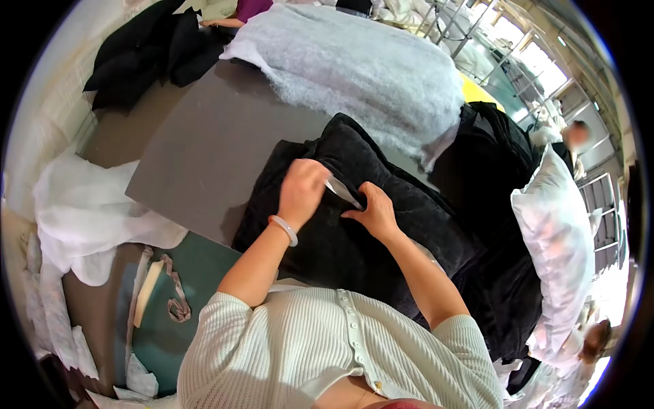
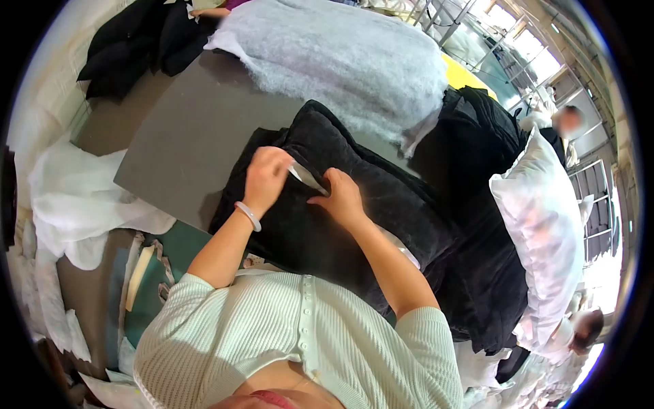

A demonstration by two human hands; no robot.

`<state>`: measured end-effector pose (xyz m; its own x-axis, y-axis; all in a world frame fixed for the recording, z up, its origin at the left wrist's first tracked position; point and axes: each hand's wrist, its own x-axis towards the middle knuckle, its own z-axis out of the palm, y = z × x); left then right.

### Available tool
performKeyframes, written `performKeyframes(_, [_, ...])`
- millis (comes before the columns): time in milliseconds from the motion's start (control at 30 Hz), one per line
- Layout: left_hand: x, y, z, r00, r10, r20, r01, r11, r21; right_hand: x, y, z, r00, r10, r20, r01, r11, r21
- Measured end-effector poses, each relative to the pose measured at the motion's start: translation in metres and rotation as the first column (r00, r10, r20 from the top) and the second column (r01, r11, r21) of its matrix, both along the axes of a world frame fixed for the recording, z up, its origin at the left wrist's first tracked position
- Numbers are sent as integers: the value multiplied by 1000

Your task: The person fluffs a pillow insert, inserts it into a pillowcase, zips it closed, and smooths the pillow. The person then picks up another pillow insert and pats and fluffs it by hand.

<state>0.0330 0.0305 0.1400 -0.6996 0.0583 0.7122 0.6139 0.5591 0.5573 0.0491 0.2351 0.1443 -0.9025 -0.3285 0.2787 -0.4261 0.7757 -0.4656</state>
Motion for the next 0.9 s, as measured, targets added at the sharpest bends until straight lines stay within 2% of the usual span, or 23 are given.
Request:
performKeyframes(33, [-8,-8,-4,987,118,109,-125,990,58,1,-1,0,1000,-8,-8,8,1000,-13])
performKeyframes(67, [-15,-17,-12,934,124,335,-124,992,-24,0,-1,1,1000,-12,17,13,1000,-8])
performKeyframes(100, [-18,-19,-12,940,124,319,-120,992,-32,1,-2,3,999,-13,42,13,1000,-2])
performKeyframes(167, [-23,-23,-11,887,59,457,-43,998,-45,-1,-2,5,1000,-14,26,15,1000,-18])
performKeyframes(233, [-19,-23,1,878,107,467,-78,994,-80,3,-2,4,1000,-13,14,14,1000,-26])
performKeyframes(300, [-15,-24,15,730,229,644,-145,973,-182,5,-2,3,1000,-19,-12,19,1000,-25])
performKeyframes(367, [-19,-25,4,772,232,592,-119,967,-224,6,-2,7,999,-31,38,32,999,-8])
performKeyframes(467, [-29,-34,-24,863,36,504,-26,999,-27,7,-1,5,1000,-14,-16,14,1000,-13])
performKeyframes(500, [-34,-38,-35,863,40,503,-25,999,-36,7,-1,5,999,3,-51,-4,1000,-14])
performKeyframes(567, [-42,-45,-51,854,-105,509,42,990,135,10,-1,7,998,28,-60,-27,1000,11])
performKeyframes(600, [-41,-42,-47,872,-21,489,2,999,40,11,-3,12,996,54,-68,-51,998,48])
performKeyframes(633, [-42,-40,-43,874,-19,485,2,999,35,11,-5,16,996,53,-74,-50,998,43])
performKeyframes(700, [-43,-35,-34,809,38,587,0,998,-64,14,-7,25,987,146,-60,-128,963,238])
performKeyframes(733, [-45,-33,-26,797,48,602,4,996,-85,14,-8,28,988,141,-59,-123,964,237])
performKeyframes(767, [-49,-32,-27,797,44,603,10,996,-86,11,-10,31,987,154,-37,-134,934,332])
performKeyframes(800, [-53,-33,-29,811,29,585,22,997,-79,9,-12,33,986,164,-14,-143,894,424])
performKeyframes(833, [-57,-33,-32,825,11,565,36,997,-72,8,-14,33,988,154,-16,-133,897,423])
performKeyframes(867, [-58,-34,-35,869,37,494,59,982,-178,6,-18,33,990,138,-2,-121,876,468])
performKeyframes(900, [-56,-33,-27,869,31,493,67,981,-181,5,-21,32,992,123,17,-114,853,510])
